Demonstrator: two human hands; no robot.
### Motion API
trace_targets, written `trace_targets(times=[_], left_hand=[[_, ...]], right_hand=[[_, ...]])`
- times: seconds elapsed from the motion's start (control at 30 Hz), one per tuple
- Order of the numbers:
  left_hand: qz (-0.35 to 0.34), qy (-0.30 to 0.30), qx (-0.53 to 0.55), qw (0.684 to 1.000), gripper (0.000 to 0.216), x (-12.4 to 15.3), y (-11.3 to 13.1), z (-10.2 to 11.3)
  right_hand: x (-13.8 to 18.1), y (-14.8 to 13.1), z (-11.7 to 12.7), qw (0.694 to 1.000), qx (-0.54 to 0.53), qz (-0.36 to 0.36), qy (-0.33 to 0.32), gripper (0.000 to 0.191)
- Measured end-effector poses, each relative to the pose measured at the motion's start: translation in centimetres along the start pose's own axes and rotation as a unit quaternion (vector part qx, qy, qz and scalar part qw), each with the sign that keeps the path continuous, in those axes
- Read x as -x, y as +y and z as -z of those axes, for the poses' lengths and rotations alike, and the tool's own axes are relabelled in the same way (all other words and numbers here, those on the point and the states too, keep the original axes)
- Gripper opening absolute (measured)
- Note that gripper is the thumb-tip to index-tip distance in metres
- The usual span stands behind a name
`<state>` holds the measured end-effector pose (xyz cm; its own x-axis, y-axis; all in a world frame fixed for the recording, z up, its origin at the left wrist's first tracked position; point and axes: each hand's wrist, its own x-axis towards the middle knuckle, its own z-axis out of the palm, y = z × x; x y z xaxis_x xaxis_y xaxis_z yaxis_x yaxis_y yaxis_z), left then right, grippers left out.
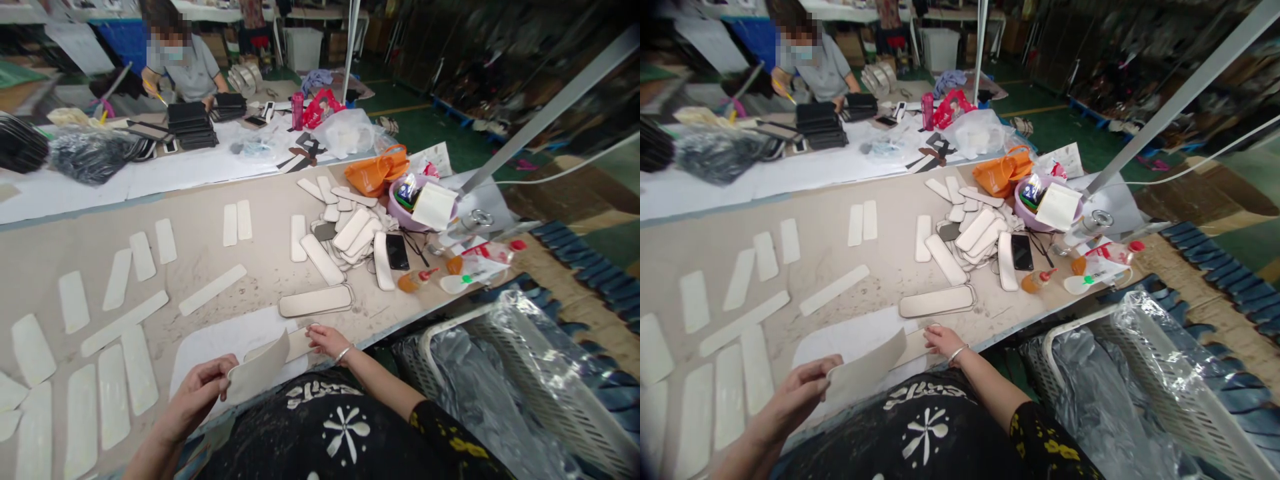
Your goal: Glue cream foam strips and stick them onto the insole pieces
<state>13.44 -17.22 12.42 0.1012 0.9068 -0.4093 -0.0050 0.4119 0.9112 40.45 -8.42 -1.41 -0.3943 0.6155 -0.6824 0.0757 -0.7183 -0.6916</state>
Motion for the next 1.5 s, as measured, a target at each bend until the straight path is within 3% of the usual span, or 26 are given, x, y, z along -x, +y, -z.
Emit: trace_targets(times=[0.23, 0.47, 0.67, 0.87, 1.13, 1.5], left_hand=[[0.033, 0.008, 0.065, 0.997, 0.028, 0.6, -0.8, -0.6], [0.102, 0.092, 0.018, 0.99, 0.028, -0.2, -5.4, 0.6], [0.176, 0.169, -0.158, 0.957, 0.033, -3.0, -10.2, 1.5], [0.212, 0.185, -0.223, 0.933, 0.033, -5.1, -13.4, 2.3], [0.24, 0.157, -0.245, 0.926, 0.025, -5.2, -15.0, 2.6], [0.228, 0.16, -0.317, 0.907, 0.027, -4.8, -15.4, 2.4]], right_hand=[[-0.3, 0.0, -0.1, 0.998, 0.046, 0.031, -0.017, 0.039], [0.2, 1.1, 2.2, 0.984, 0.164, 0.026, 0.062, 0.023], [-1.0, 1.2, 3.5, 0.924, 0.355, 0.014, 0.14, 0.018], [-2.7, 0.9, 3.2, 0.866, 0.473, -0.003, 0.163, 0.016], [-3.7, 1.9, 3.6, 0.827, 0.54, -0.009, 0.154, 0.02], [-3.7, 1.6, 3.4, 0.81, 0.569, -0.005, 0.14, 0.023]])
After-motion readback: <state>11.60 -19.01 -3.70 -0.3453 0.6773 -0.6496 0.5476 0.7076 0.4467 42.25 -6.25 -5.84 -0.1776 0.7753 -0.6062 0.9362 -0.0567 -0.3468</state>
